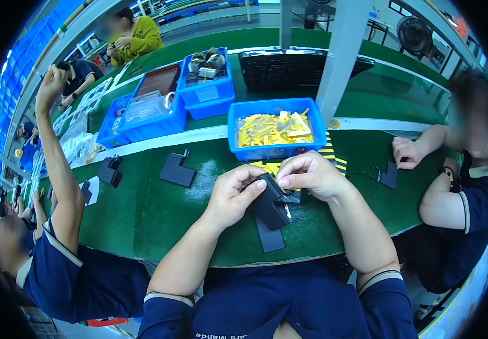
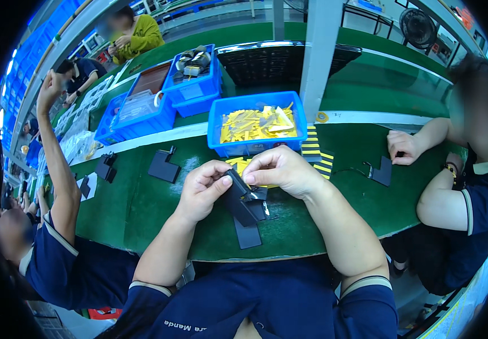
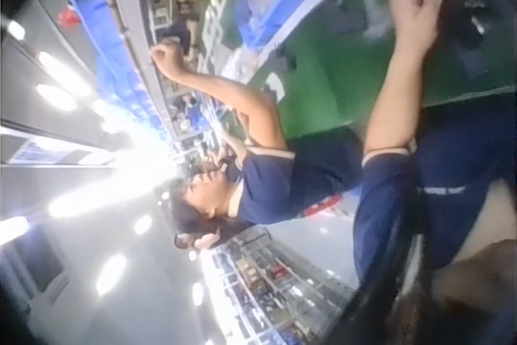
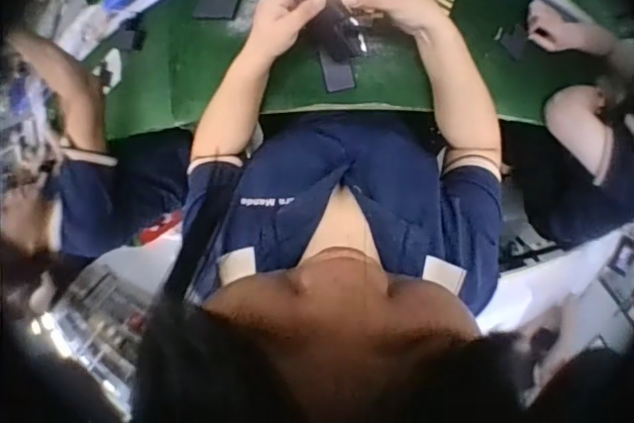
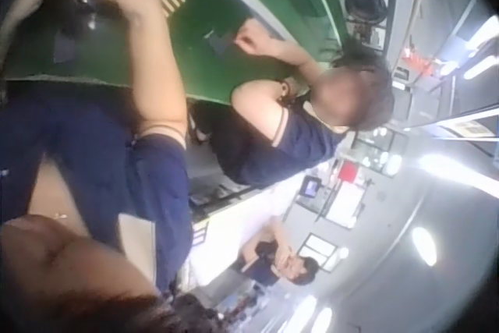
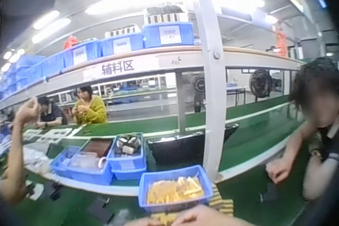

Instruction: The person assembles small electronic components by hand at a factory workstation. They pick up black rectangular pieces and yellow striped strips, then press them together to form stacked units. The person handles the items one at a time, placing completed assemblies on the table.

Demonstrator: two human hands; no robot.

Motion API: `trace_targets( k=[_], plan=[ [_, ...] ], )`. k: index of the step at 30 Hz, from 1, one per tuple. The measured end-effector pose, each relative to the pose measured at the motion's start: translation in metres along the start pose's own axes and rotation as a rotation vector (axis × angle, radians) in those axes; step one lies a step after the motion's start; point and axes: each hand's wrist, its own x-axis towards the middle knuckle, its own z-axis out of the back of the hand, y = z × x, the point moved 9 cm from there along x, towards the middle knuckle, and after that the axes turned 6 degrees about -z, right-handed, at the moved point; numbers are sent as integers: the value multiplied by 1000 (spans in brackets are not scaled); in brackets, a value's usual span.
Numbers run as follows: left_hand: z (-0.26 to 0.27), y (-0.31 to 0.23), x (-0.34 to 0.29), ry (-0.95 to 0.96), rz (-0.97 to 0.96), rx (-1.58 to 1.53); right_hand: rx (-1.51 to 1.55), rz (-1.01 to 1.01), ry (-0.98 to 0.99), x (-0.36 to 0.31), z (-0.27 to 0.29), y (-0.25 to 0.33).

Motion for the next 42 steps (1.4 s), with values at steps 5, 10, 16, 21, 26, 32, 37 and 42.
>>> trace_targets(
  k=[5, 10, 16, 21, 26, 32, 37, 42],
  plan=[
    [-1, 1, -2, -7, 3, -15, -14, -21, 10, 0, 1, -3],
    [-11, 5, 2, -4, 49, -178, -97, 25, 19, -2, 0, 0],
    [3, 9, 2, -125, 58, -335, -733, 181, -345, 2, 14, 19],
    [38, 3, 11, -295, 16, -250, -996, 537, -611, -16, 9, 35],
    [128, 4, 3, -550, 24, 23, -908, 519, -636, -14, 17, 29],
    [234, 27, -34, -797, 231, 421, -905, 355, -562, -11, 9, 26],
    [249, 30, -39, -770, 404, 845, -979, 315, -527, -8, 3, 27],
    [218, 15, -26, -625, 539, 1170, -1005, 305, -523, -8, 1, 27]
  ],
)
